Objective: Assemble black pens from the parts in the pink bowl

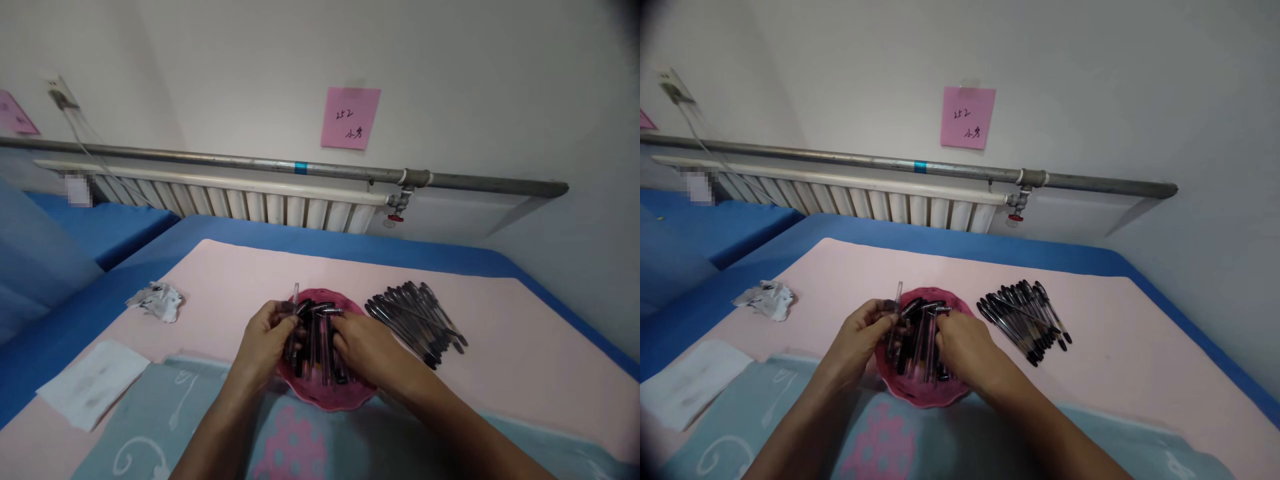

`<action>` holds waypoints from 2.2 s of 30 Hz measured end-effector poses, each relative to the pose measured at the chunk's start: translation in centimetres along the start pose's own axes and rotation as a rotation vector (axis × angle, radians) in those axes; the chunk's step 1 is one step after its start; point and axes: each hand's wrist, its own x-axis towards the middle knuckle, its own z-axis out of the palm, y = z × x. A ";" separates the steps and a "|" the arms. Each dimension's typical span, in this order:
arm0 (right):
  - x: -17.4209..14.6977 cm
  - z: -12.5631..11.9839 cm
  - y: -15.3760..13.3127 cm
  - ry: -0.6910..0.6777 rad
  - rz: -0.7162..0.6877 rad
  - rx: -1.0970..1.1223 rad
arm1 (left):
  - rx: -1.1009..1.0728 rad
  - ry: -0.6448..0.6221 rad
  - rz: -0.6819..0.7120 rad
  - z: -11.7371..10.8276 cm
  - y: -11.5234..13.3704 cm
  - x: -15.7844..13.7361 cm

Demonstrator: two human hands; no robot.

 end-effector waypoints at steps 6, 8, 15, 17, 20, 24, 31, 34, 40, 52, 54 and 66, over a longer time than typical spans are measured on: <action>0.4 1.2 -0.7 0.014 0.002 -0.047 | 0.001 0.007 -0.002 0.0 -0.1 0.1; 0.5 1.6 -0.8 0.030 -0.030 -0.051 | 0.006 0.008 0.003 0.0 -0.1 0.1; 1.2 2.5 -1.5 0.012 -0.068 -0.053 | 0.025 0.020 0.005 0.1 0.0 0.0; 1.5 2.3 -1.6 -0.012 -0.055 -0.052 | 0.028 0.016 0.008 0.1 0.0 0.0; 1.8 1.8 -1.6 -0.041 -0.037 -0.044 | 0.032 0.009 0.017 0.0 -0.1 0.0; 2.1 1.4 -1.9 -0.050 -0.010 -0.011 | 0.037 0.014 0.012 0.1 0.0 0.0; 2.5 1.1 -2.5 -0.086 0.036 -0.013 | 0.033 0.016 0.024 0.1 -0.2 0.2; 2.7 1.5 -1.9 -0.071 0.032 -0.027 | 0.034 0.018 0.030 0.0 -0.3 0.2; 3.1 2.0 -0.3 -0.033 0.005 0.092 | -0.003 -0.003 -0.009 -0.1 0.0 0.0; 1.5 -0.9 1.8 0.102 0.067 0.832 | -0.087 -0.003 -0.047 0.4 1.0 -0.5; 1.4 -1.4 1.7 0.267 0.076 1.096 | -0.081 -0.026 -0.036 0.4 0.9 -0.5; 0.9 -2.0 0.3 0.551 -0.052 1.804 | -0.021 -0.152 -0.039 0.7 0.7 -0.9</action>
